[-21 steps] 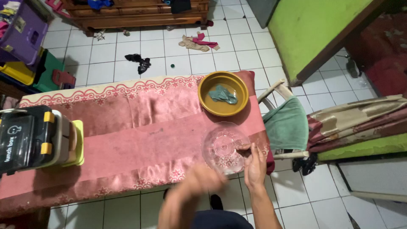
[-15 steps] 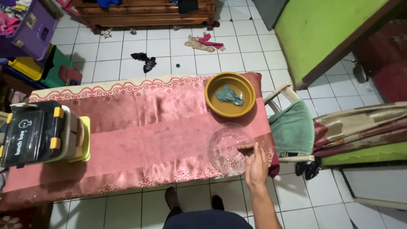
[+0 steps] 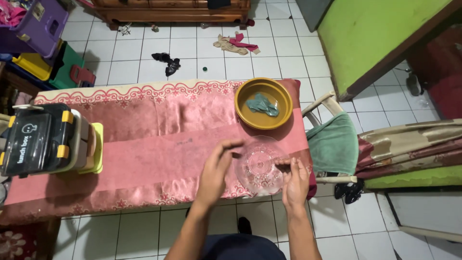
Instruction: The person puts away tableware by picking up lunchbox components and glass plates from a table and placing them onto shelves inside a wooden cabinet.
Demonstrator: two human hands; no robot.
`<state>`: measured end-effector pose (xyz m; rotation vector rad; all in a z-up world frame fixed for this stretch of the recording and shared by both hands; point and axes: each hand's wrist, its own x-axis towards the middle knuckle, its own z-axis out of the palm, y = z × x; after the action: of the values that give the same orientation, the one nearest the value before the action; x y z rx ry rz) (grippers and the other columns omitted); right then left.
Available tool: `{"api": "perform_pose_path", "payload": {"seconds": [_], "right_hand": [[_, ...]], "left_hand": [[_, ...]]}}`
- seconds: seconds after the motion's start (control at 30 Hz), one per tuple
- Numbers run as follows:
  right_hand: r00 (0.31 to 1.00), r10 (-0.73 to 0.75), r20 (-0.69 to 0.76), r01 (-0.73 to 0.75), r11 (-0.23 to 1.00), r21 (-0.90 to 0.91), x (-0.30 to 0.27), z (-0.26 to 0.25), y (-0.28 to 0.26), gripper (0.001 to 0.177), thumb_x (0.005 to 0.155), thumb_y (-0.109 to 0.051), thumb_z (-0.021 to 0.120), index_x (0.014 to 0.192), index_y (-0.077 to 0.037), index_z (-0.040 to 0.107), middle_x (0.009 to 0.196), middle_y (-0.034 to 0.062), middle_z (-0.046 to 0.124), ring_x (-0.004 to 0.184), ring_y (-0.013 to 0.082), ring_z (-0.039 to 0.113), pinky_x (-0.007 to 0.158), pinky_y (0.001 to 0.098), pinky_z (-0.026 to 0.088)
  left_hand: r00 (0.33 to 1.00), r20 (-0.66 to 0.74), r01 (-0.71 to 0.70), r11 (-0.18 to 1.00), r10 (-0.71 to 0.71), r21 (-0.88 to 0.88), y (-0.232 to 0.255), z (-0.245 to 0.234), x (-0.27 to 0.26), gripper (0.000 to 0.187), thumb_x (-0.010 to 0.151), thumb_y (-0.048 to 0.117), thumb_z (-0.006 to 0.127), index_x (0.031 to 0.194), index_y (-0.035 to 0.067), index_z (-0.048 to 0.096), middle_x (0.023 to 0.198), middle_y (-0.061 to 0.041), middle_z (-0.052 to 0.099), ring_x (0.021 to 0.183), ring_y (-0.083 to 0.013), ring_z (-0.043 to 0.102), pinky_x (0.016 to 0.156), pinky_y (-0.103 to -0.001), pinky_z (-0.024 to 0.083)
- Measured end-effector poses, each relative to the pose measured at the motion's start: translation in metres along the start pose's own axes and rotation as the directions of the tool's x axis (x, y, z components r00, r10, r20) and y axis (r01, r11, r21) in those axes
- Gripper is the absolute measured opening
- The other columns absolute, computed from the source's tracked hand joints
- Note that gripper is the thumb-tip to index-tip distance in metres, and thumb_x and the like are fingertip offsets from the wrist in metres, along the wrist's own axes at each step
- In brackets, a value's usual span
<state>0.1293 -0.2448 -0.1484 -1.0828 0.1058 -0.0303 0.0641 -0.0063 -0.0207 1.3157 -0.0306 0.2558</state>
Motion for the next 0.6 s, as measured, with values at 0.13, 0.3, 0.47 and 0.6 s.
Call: {"api": "perform_pose_path", "payload": {"seconds": [0.13,0.3,0.47,0.6], "right_hand": [[0.998,-0.005,-0.059,0.000,0.996,-0.089,0.020,-0.027,0.001,0.014,0.106,-0.013,0.055,0.106,0.000,0.061,0.098,0.0091,0.068,0.090,0.0167,0.067,0.088,0.0303,0.054],[0.991,0.056,-0.119,-0.100,0.910,-0.402,0.050,-0.080,0.015,0.019,0.103,-0.011,0.057,0.116,0.000,0.064,0.101,0.0074,0.070,0.087,0.0123,0.063,0.075,0.0261,0.050],[0.996,0.086,-0.040,-0.091,0.760,-0.643,0.075,-0.136,0.062,0.029,0.100,-0.011,0.065,0.125,0.001,0.067,0.096,0.0095,0.069,0.080,0.0113,0.059,0.068,0.0254,0.047],[0.984,0.175,0.015,-0.103,0.648,-0.755,0.084,-0.158,0.097,0.035,0.094,-0.010,0.066,0.127,0.000,0.059,0.099,0.0079,0.070,0.077,0.0096,0.064,0.064,0.0242,0.052]], "left_hand": [[0.950,-0.211,0.269,0.948,-0.232,0.168,-0.133,-0.026,0.023,0.038,0.102,0.027,0.056,0.129,0.001,0.063,0.124,-0.012,0.070,0.115,-0.0182,0.063,0.100,-0.032,0.049],[0.827,-0.279,0.553,0.794,-0.488,0.252,-0.248,-0.042,-0.008,0.041,0.101,0.024,0.058,0.134,0.001,0.061,0.106,-0.020,0.071,0.079,-0.0197,0.065,0.072,-0.031,0.055],[0.805,-0.375,0.568,0.779,-0.459,0.267,-0.276,-0.034,-0.025,0.038,0.096,0.014,0.056,0.133,0.004,0.055,0.112,-0.013,0.072,0.074,-0.0178,0.064,0.067,-0.032,0.054],[0.812,-0.448,0.528,0.797,-0.374,0.292,-0.274,-0.025,-0.030,0.031,0.097,0.011,0.052,0.126,0.004,0.058,0.108,-0.010,0.070,0.070,-0.0184,0.071,0.065,-0.033,0.058]]}}
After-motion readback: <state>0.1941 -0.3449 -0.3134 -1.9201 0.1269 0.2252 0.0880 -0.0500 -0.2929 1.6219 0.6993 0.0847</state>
